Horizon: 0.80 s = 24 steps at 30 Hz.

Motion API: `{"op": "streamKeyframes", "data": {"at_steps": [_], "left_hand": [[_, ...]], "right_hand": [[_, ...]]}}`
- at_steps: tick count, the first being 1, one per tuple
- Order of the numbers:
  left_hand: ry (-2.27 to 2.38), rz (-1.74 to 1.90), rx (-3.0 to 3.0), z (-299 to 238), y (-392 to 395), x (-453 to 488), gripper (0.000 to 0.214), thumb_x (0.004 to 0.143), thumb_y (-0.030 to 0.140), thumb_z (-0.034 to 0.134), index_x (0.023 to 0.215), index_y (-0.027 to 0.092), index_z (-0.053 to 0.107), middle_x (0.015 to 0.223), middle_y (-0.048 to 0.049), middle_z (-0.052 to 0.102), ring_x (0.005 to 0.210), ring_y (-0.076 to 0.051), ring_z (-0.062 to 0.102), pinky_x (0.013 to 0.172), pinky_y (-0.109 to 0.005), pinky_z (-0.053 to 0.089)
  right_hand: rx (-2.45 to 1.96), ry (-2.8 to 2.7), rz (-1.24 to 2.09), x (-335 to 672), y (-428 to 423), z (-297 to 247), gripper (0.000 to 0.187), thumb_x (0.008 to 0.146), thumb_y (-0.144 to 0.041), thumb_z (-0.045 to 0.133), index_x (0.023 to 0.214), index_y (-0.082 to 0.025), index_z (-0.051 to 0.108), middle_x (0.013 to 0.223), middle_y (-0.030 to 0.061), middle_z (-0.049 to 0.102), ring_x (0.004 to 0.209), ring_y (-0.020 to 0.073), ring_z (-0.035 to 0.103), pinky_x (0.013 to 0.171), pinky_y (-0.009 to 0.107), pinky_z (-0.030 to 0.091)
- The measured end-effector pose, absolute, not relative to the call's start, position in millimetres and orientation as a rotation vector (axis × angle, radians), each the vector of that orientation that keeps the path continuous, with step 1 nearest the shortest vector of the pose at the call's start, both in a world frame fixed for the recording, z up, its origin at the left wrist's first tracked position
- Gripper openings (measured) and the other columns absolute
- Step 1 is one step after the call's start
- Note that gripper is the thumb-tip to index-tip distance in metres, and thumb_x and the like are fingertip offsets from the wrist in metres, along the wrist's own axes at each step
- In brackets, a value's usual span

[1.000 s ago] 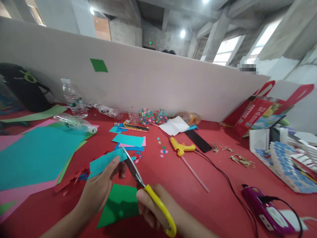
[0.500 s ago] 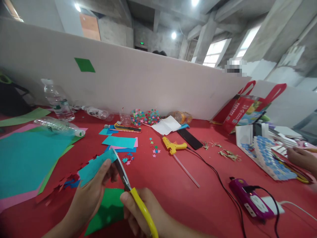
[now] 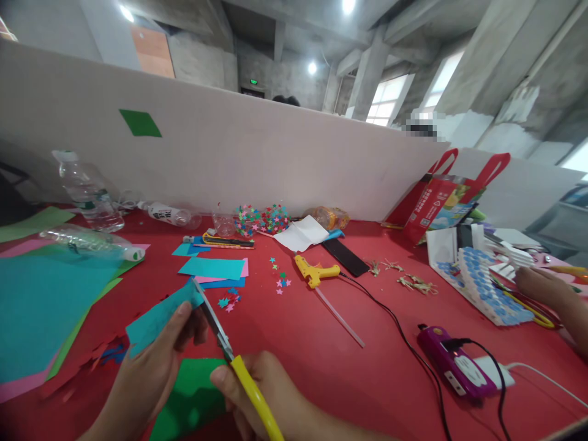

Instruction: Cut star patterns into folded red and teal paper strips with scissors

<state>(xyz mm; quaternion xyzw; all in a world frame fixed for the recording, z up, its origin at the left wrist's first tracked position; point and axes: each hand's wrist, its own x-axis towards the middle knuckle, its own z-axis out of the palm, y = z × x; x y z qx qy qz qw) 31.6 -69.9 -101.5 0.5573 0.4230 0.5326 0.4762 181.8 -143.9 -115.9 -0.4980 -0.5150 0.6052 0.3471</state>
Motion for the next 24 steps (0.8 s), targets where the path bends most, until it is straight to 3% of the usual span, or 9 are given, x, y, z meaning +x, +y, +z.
{"op": "streamKeyframes", "data": {"at_steps": [9, 14, 17, 24], "left_hand": [[0.88, 1.304, 0.945, -95.9, -52.6, 22.8, 0.022, 0.076, 0.036, 0.068, 0.066, 0.017, 0.067, 0.06, -0.0015, 0.066, 0.054, -0.015, 0.058, 0.053, -0.026, 0.048], [0.811, 1.064, 0.894, -94.3, -55.7, 25.5, 0.017, 0.072, 0.032, 0.073, 0.072, 0.015, 0.071, 0.066, -0.0033, 0.07, 0.061, -0.016, 0.061, 0.061, -0.027, 0.051], [0.86, 1.112, 0.919, -90.7, -56.5, 24.9, 0.017, 0.069, 0.032, 0.076, 0.066, 0.017, 0.069, 0.063, -0.0012, 0.069, 0.06, -0.014, 0.061, 0.06, -0.024, 0.051], [0.863, 1.238, 1.026, -87.6, -49.4, 17.5, 0.012, 0.074, 0.03, 0.07, 0.073, 0.019, 0.068, 0.068, 0.0003, 0.068, 0.064, -0.013, 0.061, 0.06, -0.023, 0.049]], "right_hand": [[-1.434, -1.374, 1.529, 198.6, -138.0, -120.4, 0.065, 0.07, -0.082, 0.045, 0.057, -0.018, 0.046, 0.033, -0.0067, 0.039, 0.026, 0.0046, 0.034, 0.028, 0.015, 0.022], [-1.443, -1.331, 1.51, 194.5, -135.9, -122.4, 0.065, 0.067, -0.083, 0.046, 0.056, -0.019, 0.044, 0.032, -0.0072, 0.037, 0.027, 0.0051, 0.034, 0.027, 0.016, 0.021], [-1.453, -1.337, 1.504, 194.4, -134.9, -128.5, 0.063, 0.07, -0.08, 0.048, 0.057, -0.019, 0.045, 0.033, -0.0068, 0.038, 0.028, 0.0056, 0.035, 0.027, 0.017, 0.021], [-1.458, -1.369, 1.522, 199.5, -133.2, -125.2, 0.063, 0.067, -0.081, 0.051, 0.057, -0.019, 0.044, 0.033, -0.0064, 0.039, 0.027, 0.0058, 0.034, 0.026, 0.017, 0.021]]}}
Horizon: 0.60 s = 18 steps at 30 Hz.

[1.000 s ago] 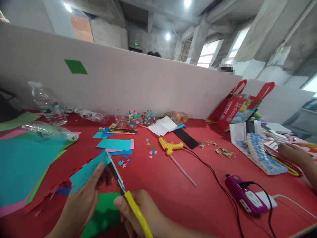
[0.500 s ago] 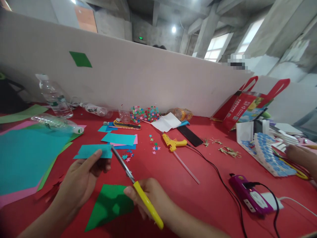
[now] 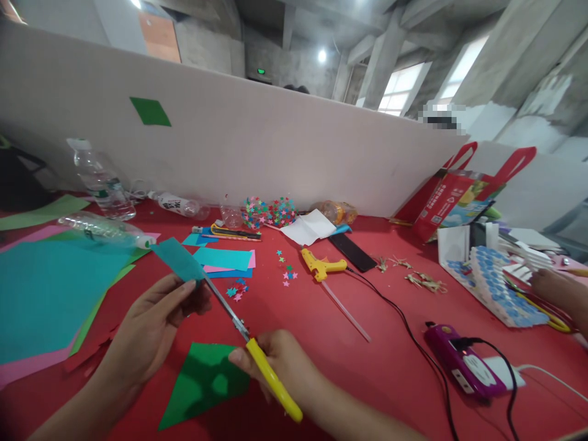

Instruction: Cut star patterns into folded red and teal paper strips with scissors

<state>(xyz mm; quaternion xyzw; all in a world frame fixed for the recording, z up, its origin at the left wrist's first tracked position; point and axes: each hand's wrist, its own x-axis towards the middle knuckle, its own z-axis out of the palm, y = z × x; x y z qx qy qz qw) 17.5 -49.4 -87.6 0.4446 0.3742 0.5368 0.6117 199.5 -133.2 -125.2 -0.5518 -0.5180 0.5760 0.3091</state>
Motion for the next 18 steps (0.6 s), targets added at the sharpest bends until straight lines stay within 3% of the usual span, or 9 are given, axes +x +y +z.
{"op": "streamKeyframes", "data": {"at_steps": [7, 13, 18], "left_hand": [[0.87, 1.181, 1.158, -83.4, -51.1, 17.7, 0.015, 0.08, 0.032, 0.064, 0.072, 0.02, 0.061, 0.06, 0.0032, 0.062, 0.053, -0.011, 0.054, 0.052, -0.021, 0.045], [0.895, 1.19, 1.156, -85.3, -50.6, 18.6, 0.017, 0.078, 0.037, 0.065, 0.073, 0.021, 0.061, 0.061, 0.0036, 0.061, 0.057, -0.013, 0.054, 0.055, -0.023, 0.046], [0.947, 1.2, 1.168, -91.8, -48.8, 19.3, 0.016, 0.077, 0.038, 0.066, 0.076, 0.023, 0.061, 0.065, 0.0043, 0.062, 0.061, -0.014, 0.055, 0.058, -0.023, 0.046]], "right_hand": [[-1.466, -1.349, 1.561, 198.1, -132.3, -122.4, 0.06, 0.068, -0.078, 0.054, 0.056, -0.02, 0.044, 0.033, -0.0065, 0.039, 0.026, 0.0059, 0.034, 0.026, 0.017, 0.022], [-1.575, -1.423, 1.524, 199.5, -129.0, -113.3, 0.052, 0.079, -0.059, 0.059, 0.05, -0.019, 0.043, 0.036, -0.0059, 0.04, 0.03, 0.006, 0.036, 0.032, 0.019, 0.025], [-1.66, -1.521, 1.405, 203.5, -128.8, -104.1, 0.046, 0.08, -0.054, 0.061, 0.057, -0.018, 0.046, 0.041, -0.0049, 0.044, 0.037, 0.0067, 0.04, 0.037, 0.02, 0.019]]}}
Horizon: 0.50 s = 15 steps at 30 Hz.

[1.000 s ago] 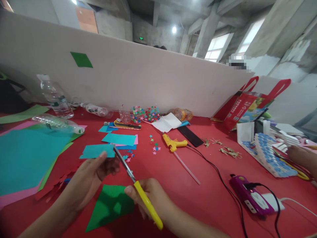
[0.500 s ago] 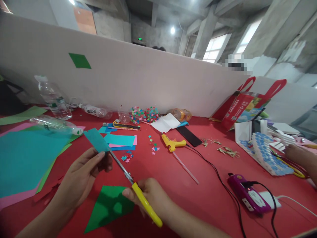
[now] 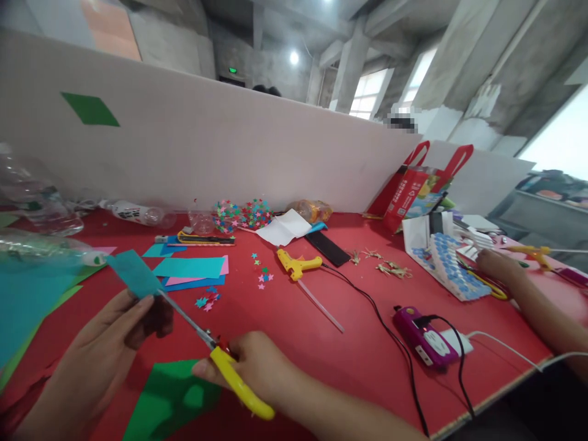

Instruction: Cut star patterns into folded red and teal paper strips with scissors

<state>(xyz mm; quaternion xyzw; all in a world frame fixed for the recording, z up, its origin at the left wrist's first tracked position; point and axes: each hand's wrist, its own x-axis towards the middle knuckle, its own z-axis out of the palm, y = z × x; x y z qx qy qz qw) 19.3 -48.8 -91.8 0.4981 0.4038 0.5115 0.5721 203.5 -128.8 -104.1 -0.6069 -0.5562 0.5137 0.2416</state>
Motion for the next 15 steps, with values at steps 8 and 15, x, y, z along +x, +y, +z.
{"op": "streamKeyframes", "data": {"at_steps": [8, 15], "left_hand": [[0.975, 1.201, 1.203, -94.6, -46.3, 19.0, 0.015, 0.076, 0.038, 0.066, 0.074, 0.023, 0.061, 0.064, 0.0036, 0.062, 0.06, -0.015, 0.055, 0.058, -0.025, 0.045], [1.037, 1.211, 1.237, -82.8, -55.2, 23.5, 0.014, 0.08, 0.032, 0.062, 0.071, 0.023, 0.058, 0.062, 0.0049, 0.059, 0.061, -0.014, 0.052, 0.062, -0.024, 0.044]], "right_hand": [[-1.73, -1.532, 1.396, 207.6, -128.4, -103.5, 0.046, 0.077, -0.056, 0.064, 0.058, -0.018, 0.045, 0.043, -0.0066, 0.038, 0.041, 0.0057, 0.032, 0.039, 0.02, 0.018], [-1.716, -1.528, 1.406, 211.2, -127.7, -105.7, 0.056, 0.069, -0.07, 0.063, 0.057, -0.019, 0.043, 0.048, -0.0073, 0.029, 0.046, 0.0065, 0.025, 0.04, 0.021, 0.02]]}}
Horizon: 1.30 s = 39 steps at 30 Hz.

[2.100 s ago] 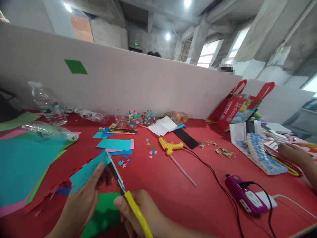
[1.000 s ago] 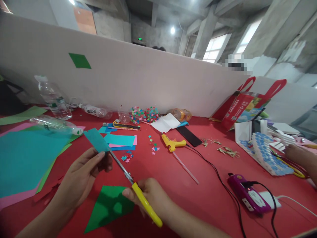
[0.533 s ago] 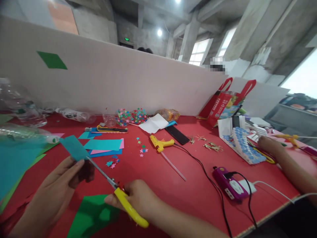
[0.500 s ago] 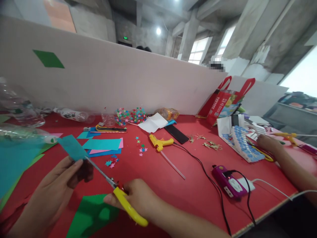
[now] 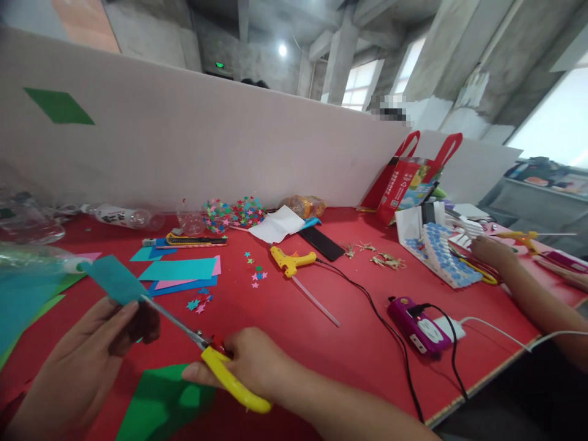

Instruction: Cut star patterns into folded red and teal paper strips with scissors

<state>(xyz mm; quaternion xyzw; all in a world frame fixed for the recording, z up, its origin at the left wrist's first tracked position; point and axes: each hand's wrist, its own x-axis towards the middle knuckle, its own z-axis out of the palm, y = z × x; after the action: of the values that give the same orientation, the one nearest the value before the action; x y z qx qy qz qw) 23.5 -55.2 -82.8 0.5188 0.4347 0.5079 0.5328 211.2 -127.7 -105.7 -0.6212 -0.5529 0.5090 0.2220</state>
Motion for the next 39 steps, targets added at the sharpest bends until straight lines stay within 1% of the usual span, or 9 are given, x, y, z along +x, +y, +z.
{"op": "streamKeyframes", "data": {"at_steps": [3, 6, 9, 11, 16, 22, 26, 35, 39], "left_hand": [[1.016, 1.174, 1.217, -88.8, -50.8, 20.5, 0.01, 0.083, 0.031, 0.06, 0.077, 0.024, 0.059, 0.068, 0.0049, 0.061, 0.065, -0.015, 0.053, 0.064, -0.024, 0.045], [0.977, 1.162, 1.198, -100.2, -43.6, 17.7, 0.009, 0.084, 0.032, 0.06, 0.082, 0.023, 0.06, 0.074, 0.0031, 0.063, 0.069, -0.016, 0.055, 0.064, -0.025, 0.045], [0.922, 1.196, 1.194, -106.0, -40.8, 16.8, 0.009, 0.084, 0.031, 0.06, 0.082, 0.022, 0.062, 0.073, 0.0022, 0.063, 0.068, -0.015, 0.055, 0.062, -0.025, 0.045], [0.896, 1.198, 1.205, -103.7, -41.9, 16.8, 0.008, 0.083, 0.029, 0.061, 0.082, 0.021, 0.063, 0.072, 0.0016, 0.063, 0.067, -0.014, 0.055, 0.061, -0.024, 0.045], [0.895, 1.174, 1.23, -92.4, -46.9, 14.7, 0.011, 0.083, 0.029, 0.061, 0.075, 0.021, 0.063, 0.066, 0.0022, 0.06, 0.061, -0.014, 0.053, 0.058, -0.024, 0.045], [0.904, 1.167, 1.216, -94.7, -44.6, 11.7, 0.012, 0.084, 0.028, 0.06, 0.076, 0.021, 0.064, 0.066, 0.0017, 0.061, 0.061, -0.013, 0.053, 0.055, -0.023, 0.045], [0.89, 1.161, 1.239, -92.5, -44.8, 12.5, 0.012, 0.085, 0.028, 0.059, 0.076, 0.02, 0.064, 0.064, 0.0014, 0.06, 0.058, -0.013, 0.053, 0.054, -0.023, 0.045], [0.891, 1.146, 1.322, -91.9, -45.4, 9.5, 0.014, 0.084, 0.028, 0.058, 0.075, 0.02, 0.063, 0.063, 0.0012, 0.06, 0.057, -0.013, 0.054, 0.054, -0.024, 0.045], [0.939, 1.141, 1.39, -86.6, -45.4, 10.3, 0.016, 0.083, 0.029, 0.058, 0.071, 0.02, 0.062, 0.061, 0.0014, 0.06, 0.054, -0.012, 0.054, 0.053, -0.023, 0.045]], "right_hand": [[-1.706, -1.55, 1.336, 214.4, -126.1, -110.9, 0.061, 0.065, -0.075, 0.062, 0.056, -0.018, 0.039, 0.053, -0.0066, 0.027, 0.049, 0.0064, 0.023, 0.04, 0.021, 0.017], [-1.663, -1.589, 1.289, 218.4, -126.1, -116.8, 0.061, 0.066, -0.075, 0.061, 0.057, -0.018, 0.041, 0.053, -0.0064, 0.029, 0.048, 0.006, 0.025, 0.04, 0.021, 0.017], [-1.598, -1.611, 1.349, 221.5, -127.8, -116.9, 0.057, 0.071, -0.072, 0.059, 0.06, -0.017, 0.046, 0.048, -0.0052, 0.04, 0.043, 0.0061, 0.034, 0.038, 0.019, 0.023], [-1.544, -1.575, 1.506, 222.5, -128.9, -112.9, 0.056, 0.073, -0.072, 0.058, 0.06, -0.018, 0.047, 0.045, -0.0044, 0.045, 0.039, 0.007, 0.04, 0.036, 0.018, 0.026], [-1.481, -1.565, 1.553, 222.6, -130.2, -101.2, 0.054, 0.077, -0.068, 0.056, 0.061, -0.017, 0.049, 0.042, -0.0061, 0.042, 0.036, 0.0052, 0.037, 0.032, 0.015, 0.024], [-1.478, -1.615, 1.633, 224.3, -128.0, -96.7, 0.053, 0.081, -0.066, 0.051, 0.066, -0.015, 0.056, 0.039, -0.0066, 0.042, 0.032, 0.0056, 0.038, 0.032, 0.015, 0.03], [-1.482, -1.64, 1.64, 225.5, -128.4, -93.0, 0.049, 0.085, -0.059, 0.049, 0.065, -0.016, 0.055, 0.04, -0.0062, 0.043, 0.033, 0.0059, 0.039, 0.033, 0.015, 0.032], [-1.501, -1.618, 1.599, 225.9, -130.8, -95.4, 0.052, 0.082, -0.065, 0.05, 0.064, -0.016, 0.055, 0.039, -0.0066, 0.043, 0.033, 0.0054, 0.038, 0.033, 0.015, 0.03], [-1.517, -1.582, 1.576, 225.3, -129.7, -100.1, 0.055, 0.08, -0.068, 0.05, 0.063, -0.017, 0.052, 0.037, -0.0069, 0.042, 0.029, 0.0052, 0.036, 0.031, 0.015, 0.027]]}}
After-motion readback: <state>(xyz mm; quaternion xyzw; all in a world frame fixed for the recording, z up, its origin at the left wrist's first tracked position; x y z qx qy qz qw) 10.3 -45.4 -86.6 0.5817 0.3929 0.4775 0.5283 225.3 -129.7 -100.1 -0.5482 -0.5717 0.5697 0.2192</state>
